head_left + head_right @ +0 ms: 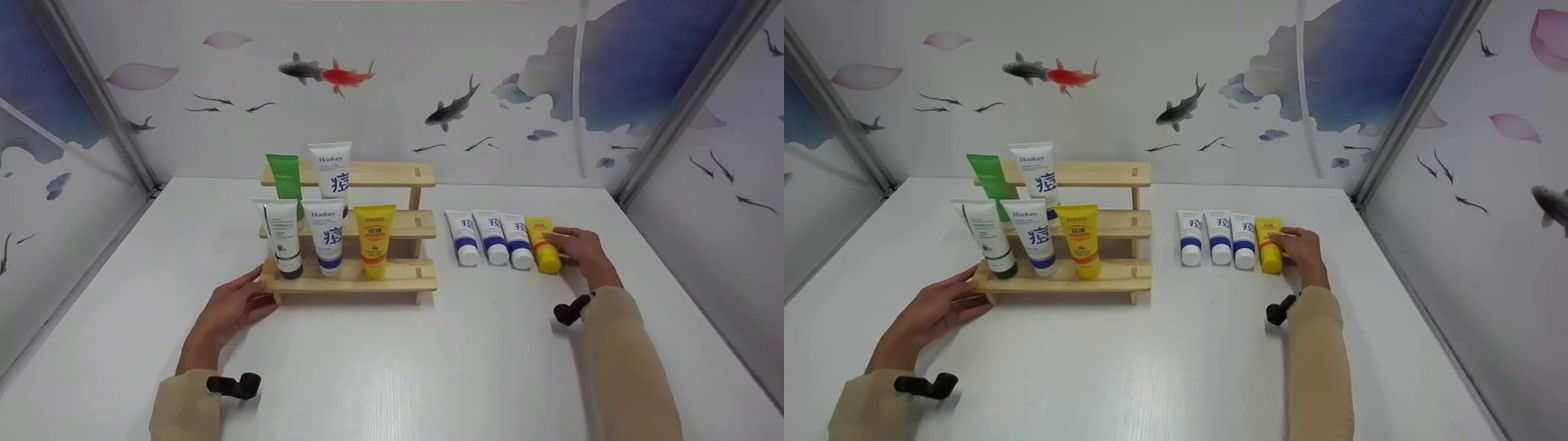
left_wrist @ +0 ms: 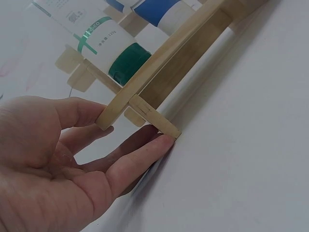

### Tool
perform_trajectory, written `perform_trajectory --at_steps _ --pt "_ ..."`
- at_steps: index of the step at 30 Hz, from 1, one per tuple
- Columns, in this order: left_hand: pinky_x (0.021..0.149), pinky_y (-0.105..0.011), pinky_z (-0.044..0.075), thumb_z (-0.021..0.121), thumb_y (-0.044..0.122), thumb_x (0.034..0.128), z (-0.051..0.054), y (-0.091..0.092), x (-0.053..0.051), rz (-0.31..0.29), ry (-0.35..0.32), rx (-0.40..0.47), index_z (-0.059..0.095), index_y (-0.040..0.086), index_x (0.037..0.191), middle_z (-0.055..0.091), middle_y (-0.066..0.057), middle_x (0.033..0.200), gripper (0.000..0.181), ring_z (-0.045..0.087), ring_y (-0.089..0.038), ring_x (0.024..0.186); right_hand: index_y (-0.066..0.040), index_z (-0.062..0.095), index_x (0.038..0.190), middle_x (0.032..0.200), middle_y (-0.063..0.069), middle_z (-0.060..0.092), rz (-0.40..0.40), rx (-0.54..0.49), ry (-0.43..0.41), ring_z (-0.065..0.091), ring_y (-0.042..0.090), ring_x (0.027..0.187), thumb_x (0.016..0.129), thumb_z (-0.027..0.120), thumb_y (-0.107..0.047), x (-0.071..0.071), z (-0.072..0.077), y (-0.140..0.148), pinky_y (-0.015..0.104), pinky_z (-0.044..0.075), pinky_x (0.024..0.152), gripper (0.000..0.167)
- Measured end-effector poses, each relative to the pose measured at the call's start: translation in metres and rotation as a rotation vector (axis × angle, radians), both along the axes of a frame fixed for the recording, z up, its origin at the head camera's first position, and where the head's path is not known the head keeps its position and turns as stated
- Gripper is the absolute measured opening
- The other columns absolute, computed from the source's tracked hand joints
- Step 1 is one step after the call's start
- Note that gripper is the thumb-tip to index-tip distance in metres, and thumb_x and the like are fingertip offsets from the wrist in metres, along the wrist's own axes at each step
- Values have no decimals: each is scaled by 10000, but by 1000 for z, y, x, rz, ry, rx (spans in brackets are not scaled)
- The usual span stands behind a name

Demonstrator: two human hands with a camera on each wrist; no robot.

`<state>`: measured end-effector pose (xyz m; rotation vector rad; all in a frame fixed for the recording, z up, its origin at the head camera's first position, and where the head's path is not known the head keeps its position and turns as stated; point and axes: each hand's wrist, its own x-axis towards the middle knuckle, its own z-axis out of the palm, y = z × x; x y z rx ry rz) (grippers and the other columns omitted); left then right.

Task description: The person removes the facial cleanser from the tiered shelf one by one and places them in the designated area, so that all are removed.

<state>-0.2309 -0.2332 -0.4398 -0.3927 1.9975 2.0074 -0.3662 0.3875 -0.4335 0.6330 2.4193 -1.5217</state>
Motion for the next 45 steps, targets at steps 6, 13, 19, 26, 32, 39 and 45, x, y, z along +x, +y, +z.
perform_trajectory --at_steps 6,13,19,26,32,39,45 --pt "1032 -303 545 422 233 1079 -1 0 1 -3 10 -13 221 221 1603 374 -223 1576 561 561 -238 1289 -165 282 1589 1639 157 292 -25 6 3 395 317 1415 1019 533 -428 -2 -1 -2 393 391 1210 677" --pt "1026 -298 549 424 246 1077 1 1 0 12 -8 -25 225 231 1601 399 -206 1563 560 562 -235 1276 -121 350 1557 1630 151 313 -101 48 76 411 309 1413 1011 563 -390 1 16 -13 376 395 1208 644" --pt "1021 -293 552 421 244 1078 1 0 0 14 -11 -25 225 227 1602 398 -208 1564 559 567 -232 1264 -115 439 1500 1517 118 464 -92 33 303 469 274 1380 1001 580 -415 3 48 -38 359 429 1182 599" --pt "1020 -288 553 422 247 1079 1 0 1 18 -16 -17 221 235 1602 398 -206 1562 561 568 -225 1252 -187 552 1408 1316 -28 601 -55 -22 504 571 164 1243 951 627 -478 6 94 -80 274 508 1086 547" --pt "987 -274 572 462 233 1065 0 1 0 18 3 8 229 205 1600 418 -220 1520 585 626 -159 1129 -208 568 1389 1336 -25 623 40 -126 564 603 154 1206 917 674 -472 13 122 -113 305 505 1098 550" --pt "992 -281 570 461 226 1063 1 1 -1 22 -3 2 235 213 1599 422 -214 1519 581 627 -162 1121 -199 582 1375 1322 -19 640 149 -206 591 633 161 1176 894 714 -454 20 142 -148 260 535 1044 560" --pt "1015 -297 560 449 224 1068 0 1 -1 20 -2 -1 239 213 1598 421 -220 1522 571 617 -180 1151 -175 549 1414 1391 55 611 295 -186 627 626 198 1208 916 699 -443 24 151 -178 288 541 1046 585"
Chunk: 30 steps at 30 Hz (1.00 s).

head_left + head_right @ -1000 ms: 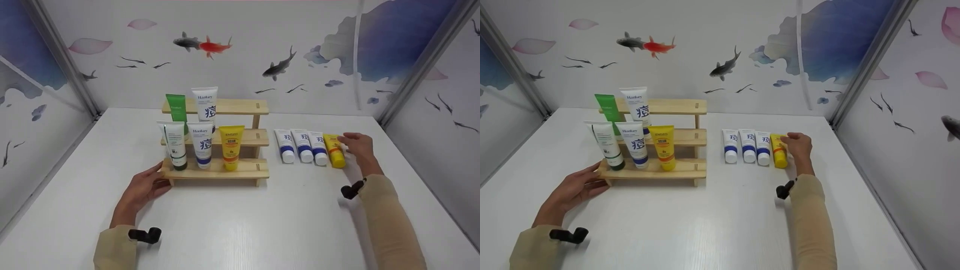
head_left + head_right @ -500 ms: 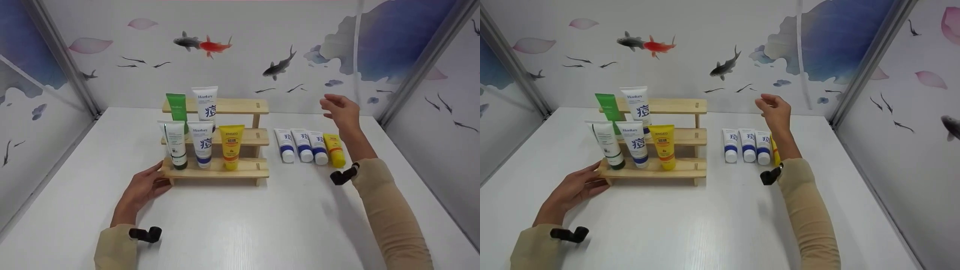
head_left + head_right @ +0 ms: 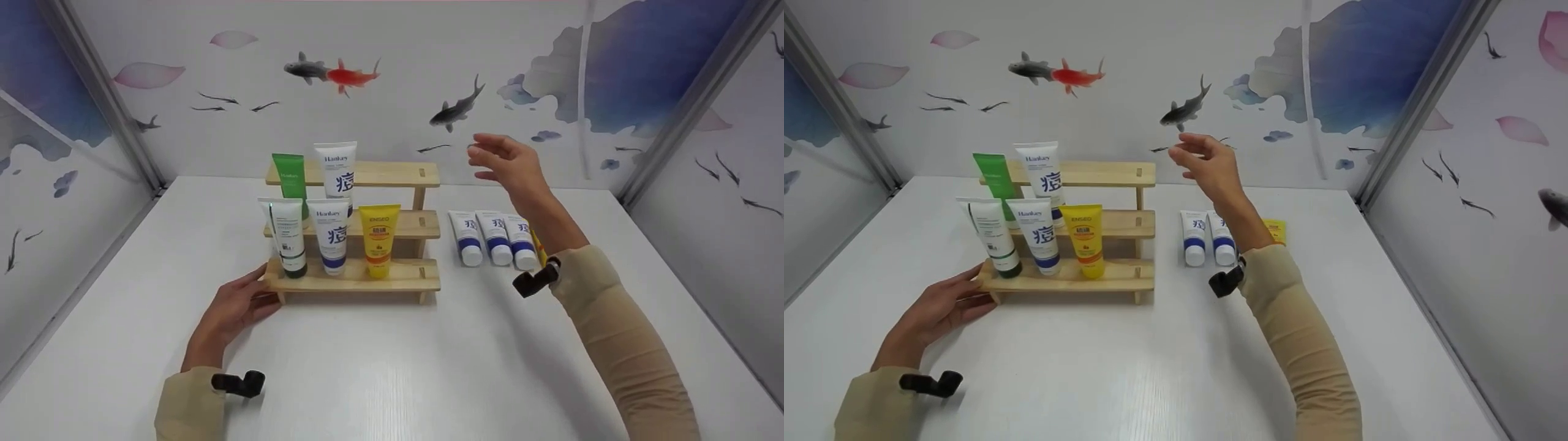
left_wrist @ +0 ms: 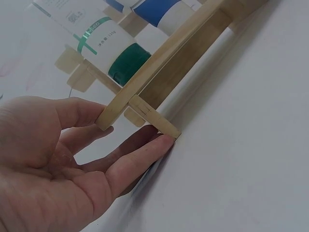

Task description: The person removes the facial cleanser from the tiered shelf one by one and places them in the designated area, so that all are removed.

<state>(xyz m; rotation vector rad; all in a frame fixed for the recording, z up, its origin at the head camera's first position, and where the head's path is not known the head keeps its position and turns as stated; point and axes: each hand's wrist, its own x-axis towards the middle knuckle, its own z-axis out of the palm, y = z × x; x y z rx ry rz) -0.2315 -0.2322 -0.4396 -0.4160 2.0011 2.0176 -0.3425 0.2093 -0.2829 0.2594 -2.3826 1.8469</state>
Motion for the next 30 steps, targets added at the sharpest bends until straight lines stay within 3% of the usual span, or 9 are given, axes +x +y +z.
perform_trajectory --at_steps 12,18,24,30 --pt "1011 -290 561 456 231 1068 1 -1 1 -3 4 11 237 217 1598 419 -207 1521 574 597 -178 1174 -181 557 1413 1399 44 605 208 25 35 609 199 1245 956 682 -342 7 19 -65 358 535 1068 501" --pt "997 -288 569 462 235 1065 0 0 2 3 4 -6 243 210 1598 451 -213 1493 577 630 -151 1124 -175 564 1411 1395 47 610 232 56 29 611 212 1236 961 680 -319 7 21 -91 379 526 1080 486" --pt "1014 -295 561 455 241 1071 -1 0 2 -4 0 -6 236 219 1598 429 -211 1522 571 606 -186 1182 -161 564 1413 1373 45 621 266 56 0 620 187 1206 950 697 -300 3 17 -115 342 544 1048 501" --pt "1014 -292 560 450 239 1073 -1 0 1 -5 -7 -15 238 234 1597 440 -199 1520 566 598 -188 1195 -168 597 1380 1348 26 634 312 118 -20 612 166 1174 944 705 -317 -3 14 -133 307 543 1024 472"
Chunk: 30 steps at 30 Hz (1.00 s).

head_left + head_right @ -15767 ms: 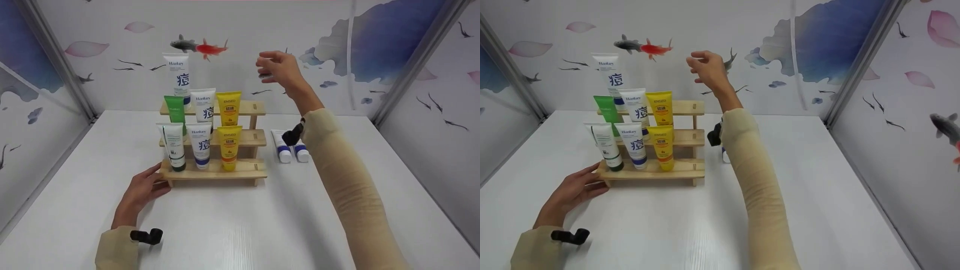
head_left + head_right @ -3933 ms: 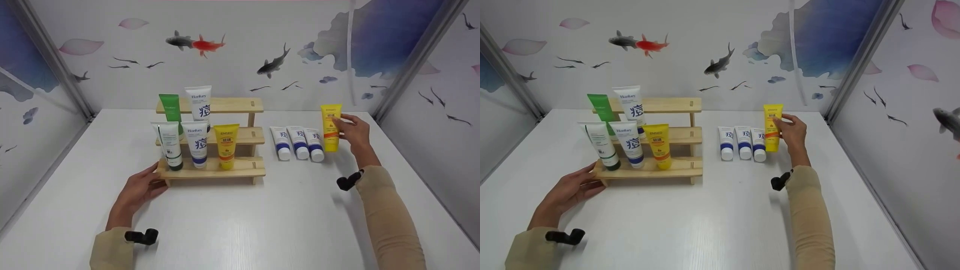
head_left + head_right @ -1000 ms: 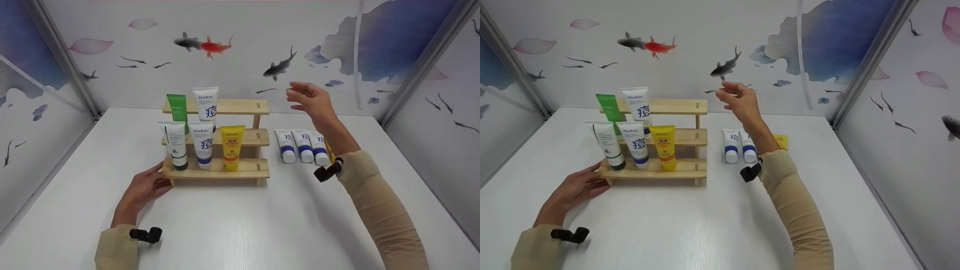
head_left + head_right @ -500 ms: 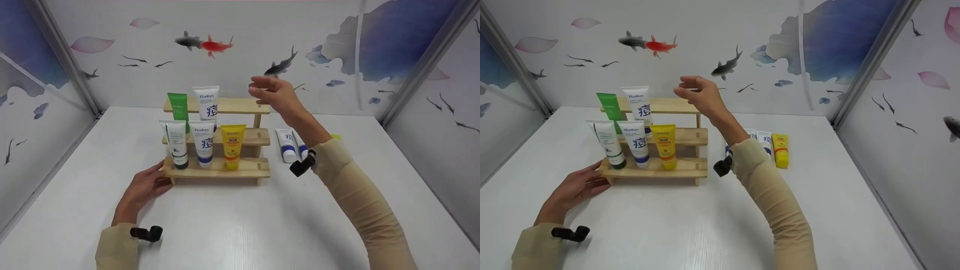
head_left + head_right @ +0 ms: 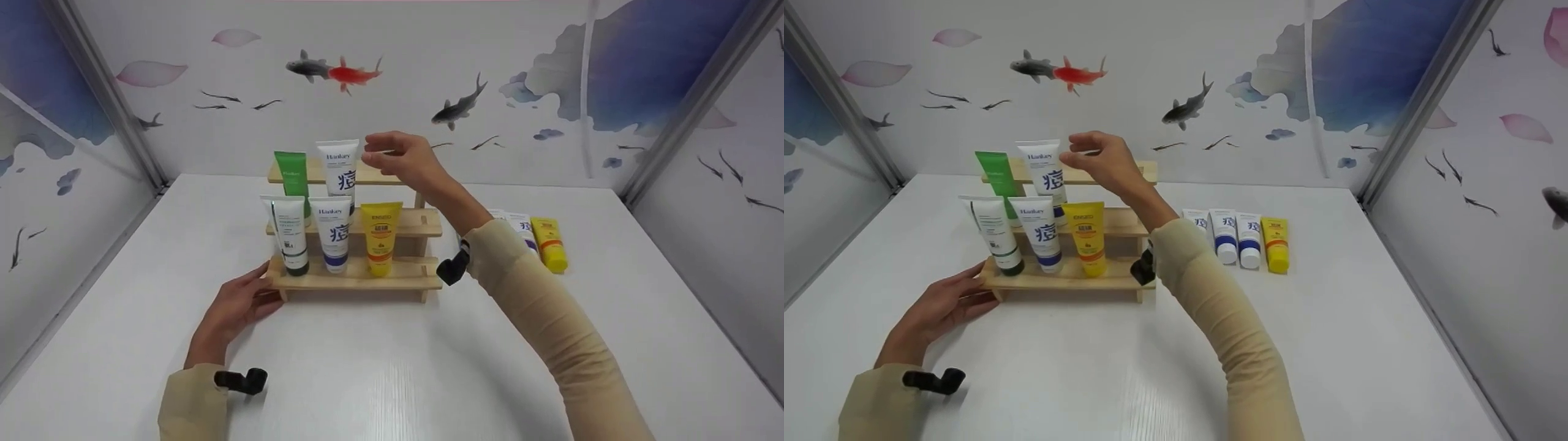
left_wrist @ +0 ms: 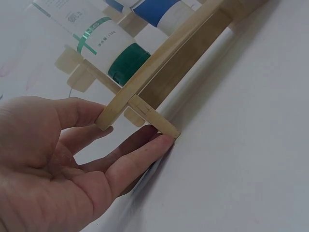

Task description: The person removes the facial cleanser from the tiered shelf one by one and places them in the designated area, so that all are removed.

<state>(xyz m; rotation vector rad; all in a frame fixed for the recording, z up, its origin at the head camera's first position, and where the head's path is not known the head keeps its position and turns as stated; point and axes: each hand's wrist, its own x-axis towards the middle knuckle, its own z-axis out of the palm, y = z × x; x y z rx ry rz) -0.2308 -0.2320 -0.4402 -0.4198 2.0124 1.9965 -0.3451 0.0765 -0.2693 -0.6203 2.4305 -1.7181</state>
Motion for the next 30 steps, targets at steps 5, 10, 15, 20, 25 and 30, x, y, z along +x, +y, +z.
perform_trajectory --at_steps 5,10,15,20,25,30 --pt "1025 -304 556 468 235 1066 -2 0 0 -2 2 13 242 231 1597 426 -208 1517 577 576 -215 1231 -172 640 1323 1285 4 661 22 78 -26 607 168 1174 937 712 -336 -2 -2 -8 330 529 1046 426" --pt "1028 -307 554 465 235 1067 -3 1 0 1 6 23 251 235 1595 414 -210 1517 569 573 -229 1240 -186 648 1289 1240 -11 670 14 122 -62 599 172 1174 926 724 -350 -4 -2 -15 397 504 1093 405" --pt "1005 -299 567 467 228 1064 -2 2 0 9 10 20 251 217 1595 427 -221 1509 574 605 -202 1187 -168 653 1278 1230 1 686 16 136 -76 625 163 1163 916 742 -308 -8 -4 -19 362 517 1085 398" --pt "992 -296 573 470 220 1061 -2 1 -1 19 15 17 263 209 1593 449 -225 1492 571 625 -176 1140 -163 652 1285 1242 6 683 23 125 -105 636 162 1175 907 753 -277 -13 -5 -22 358 516 1094 408" --pt "1020 -305 557 458 229 1066 -1 0 0 9 13 9 258 222 1593 435 -224 1514 564 605 -199 1195 -184 663 1265 1225 -4 680 30 167 -141 642 167 1145 897 762 -284 -17 -5 -25 355 524 1078 395" --pt "1026 -316 555 452 237 1070 -2 -1 -1 15 2 8 253 236 1593 432 -213 1522 559 595 -217 1214 -156 669 1248 1211 14 697 53 161 -111 655 168 1134 906 752 -241 -20 -8 -27 331 543 1048 362"
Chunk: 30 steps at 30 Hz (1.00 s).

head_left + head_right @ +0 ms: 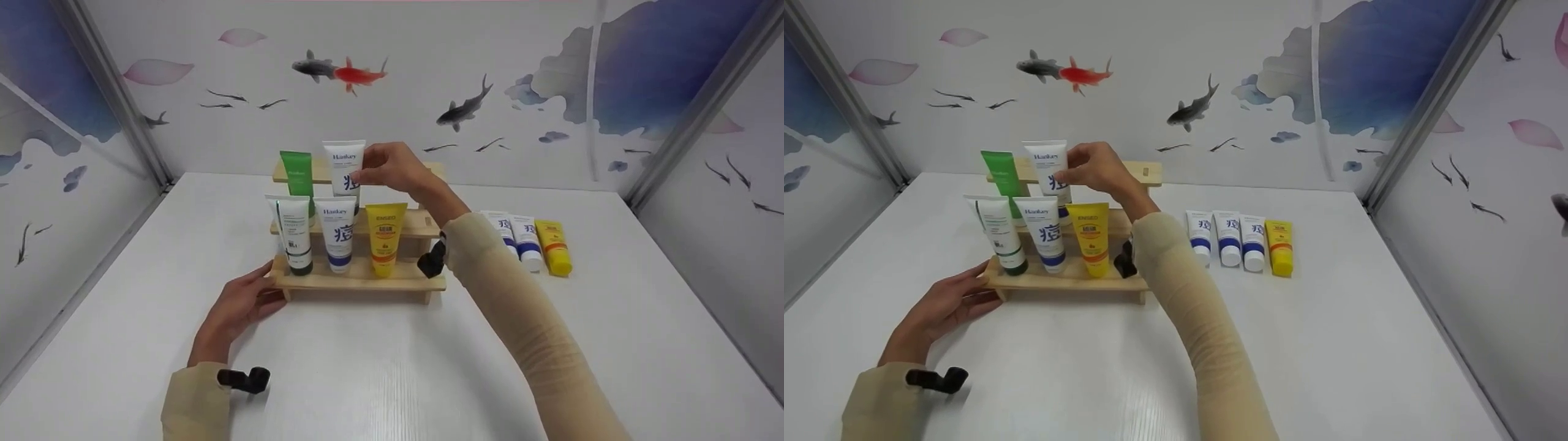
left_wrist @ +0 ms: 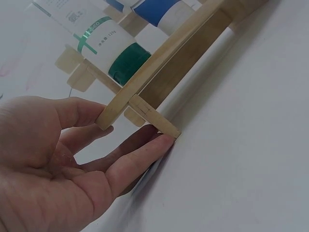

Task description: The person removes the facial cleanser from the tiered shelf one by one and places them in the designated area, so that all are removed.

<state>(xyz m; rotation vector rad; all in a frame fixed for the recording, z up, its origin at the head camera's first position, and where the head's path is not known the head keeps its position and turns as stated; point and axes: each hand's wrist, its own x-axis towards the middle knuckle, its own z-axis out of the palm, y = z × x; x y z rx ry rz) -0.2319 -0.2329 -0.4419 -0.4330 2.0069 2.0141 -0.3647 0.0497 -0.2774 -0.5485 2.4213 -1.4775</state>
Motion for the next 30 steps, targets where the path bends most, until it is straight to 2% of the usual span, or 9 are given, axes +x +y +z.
perform_trajectory --at_steps 8,15,21,24,30 --pt "1027 -317 555 442 238 1075 1 1 1 -8 -3 -3 241 234 1596 427 -209 1537 558 591 -210 1222 -128 621 1282 1268 58 646 -14 -165 18 615 190 1180 960 680 -187 -2 -3 17 355 529 1071 333" --pt "1011 -292 561 445 232 1071 1 0 1 -15 10 -13 237 228 1599 436 -214 1519 567 609 -177 1177 -127 541 1333 1358 82 565 12 -350 27 563 236 1271 1014 591 -168 -2 7 45 451 467 1137 326" --pt "1010 -299 562 456 221 1068 2 -1 2 -19 21 11 237 208 1598 413 -226 1543 574 624 -160 1152 -162 497 1353 1409 72 533 -32 -346 31 533 240 1318 1034 551 -182 -5 17 75 480 454 1148 324" --pt "1012 -293 560 449 223 1070 3 -1 2 -27 22 11 235 210 1599 404 -217 1555 571 618 -159 1160 -178 481 1376 1442 69 519 -81 -330 26 513 250 1351 1043 533 -196 -8 18 90 489 435 1165 338" --pt "1010 -291 562 429 215 1075 4 -1 3 -29 15 10 232 210 1600 397 -214 1562 561 620 -155 1153 -170 441 1418 1508 99 466 -168 -362 19 434 279 1421 1055 501 -187 -12 16 123 513 395 1193 369"
